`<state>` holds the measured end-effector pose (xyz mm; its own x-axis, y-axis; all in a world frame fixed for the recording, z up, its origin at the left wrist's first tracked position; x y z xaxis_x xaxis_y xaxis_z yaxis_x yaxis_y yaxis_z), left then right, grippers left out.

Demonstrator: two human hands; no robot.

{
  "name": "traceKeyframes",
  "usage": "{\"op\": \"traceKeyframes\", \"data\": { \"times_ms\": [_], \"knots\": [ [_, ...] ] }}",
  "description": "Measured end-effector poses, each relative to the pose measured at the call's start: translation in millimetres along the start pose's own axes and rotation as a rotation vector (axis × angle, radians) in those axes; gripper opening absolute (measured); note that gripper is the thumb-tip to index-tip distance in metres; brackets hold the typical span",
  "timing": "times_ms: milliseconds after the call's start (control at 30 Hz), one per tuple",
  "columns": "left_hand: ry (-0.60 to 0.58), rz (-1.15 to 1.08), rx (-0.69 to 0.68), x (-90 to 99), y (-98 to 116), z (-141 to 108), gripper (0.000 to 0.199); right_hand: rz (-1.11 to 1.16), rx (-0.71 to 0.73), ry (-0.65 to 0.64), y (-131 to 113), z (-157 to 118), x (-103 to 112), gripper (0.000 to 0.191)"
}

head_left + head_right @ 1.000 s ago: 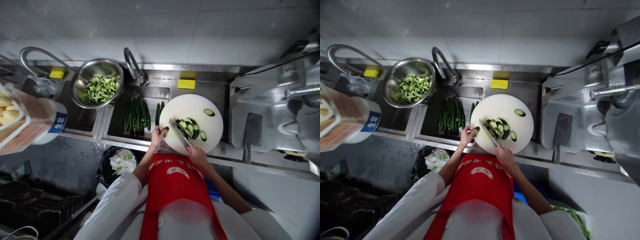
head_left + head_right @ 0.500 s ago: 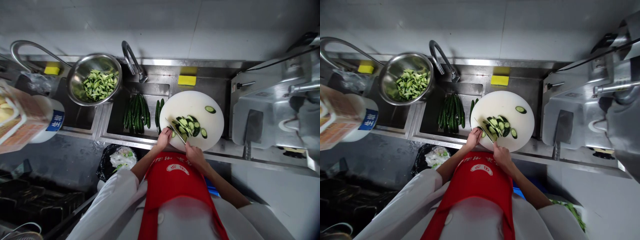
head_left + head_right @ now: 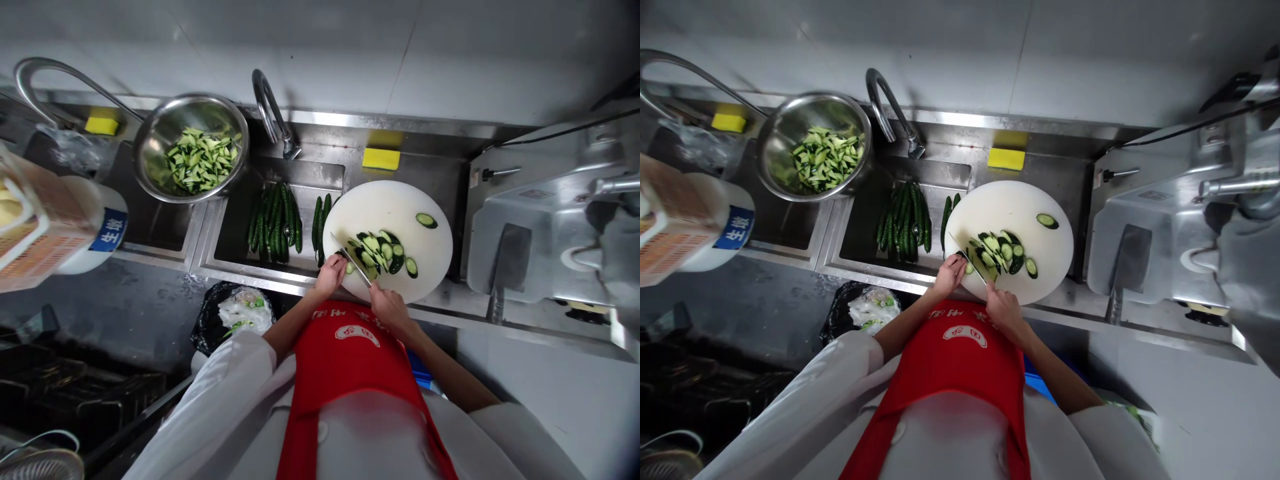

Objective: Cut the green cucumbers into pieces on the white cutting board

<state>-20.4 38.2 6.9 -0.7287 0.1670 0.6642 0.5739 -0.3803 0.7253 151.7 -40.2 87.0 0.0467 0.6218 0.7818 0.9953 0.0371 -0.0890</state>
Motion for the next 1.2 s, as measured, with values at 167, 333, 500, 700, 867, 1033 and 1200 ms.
{"op": "traceKeyframes", "data": {
  "times_ms": [167, 333, 500, 700, 867, 1033, 1200],
  "knots": [
    [0.007, -0.044, 0.009, 3.1, -2.9, -3.8, 0.026, 0.001, -0.006, -0.005, -1.5, 3.2, -1.5, 0.037],
    [0.004, 0.011, 0.017, 6.6, -6.5, -5.1, 0.026, -0.003, 0.004, 0.006, -2.8, 1.9, -0.1, 0.037],
    [-0.009, 0.016, -0.030, 5.3, -8.5, -4.6, 0.027, -0.013, 0.000, -0.025, -5.1, 1.4, -1.5, 0.036],
    [0.007, 0.010, -0.029, 1.7, -11.4, -7.4, 0.026, 0.012, 0.001, 0.016, -3.9, 0.0, -4.6, 0.038],
    [0.019, -0.017, -0.024, 2.6, -12.1, -8.0, 0.025, 0.012, 0.006, 0.006, -5.7, 2.5, -6.0, 0.036],
    [-0.011, -0.074, -0.049, 9.7, -17.1, -9.0, 0.025, 0.020, -0.006, -0.012, -8.2, 5.6, -5.7, 0.036],
    [-0.053, -0.030, -0.146, 11.5, -22.1, -8.1, 0.025, -0.015, 0.008, 0.017, -6.3, -1.5, -7.9, 0.041]
  ]
}}
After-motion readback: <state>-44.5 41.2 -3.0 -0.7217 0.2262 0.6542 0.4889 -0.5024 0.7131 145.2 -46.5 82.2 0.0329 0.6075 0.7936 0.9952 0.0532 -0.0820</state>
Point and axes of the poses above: each hand's wrist, its own z-axis towards the middle knuckle, its own x-axis out of the back of the hand, y = z × x, the point moved 2 cm from there along z, towards the middle knuckle, and after that the axes turned 4 degrees about y, right-handed, at the moved point
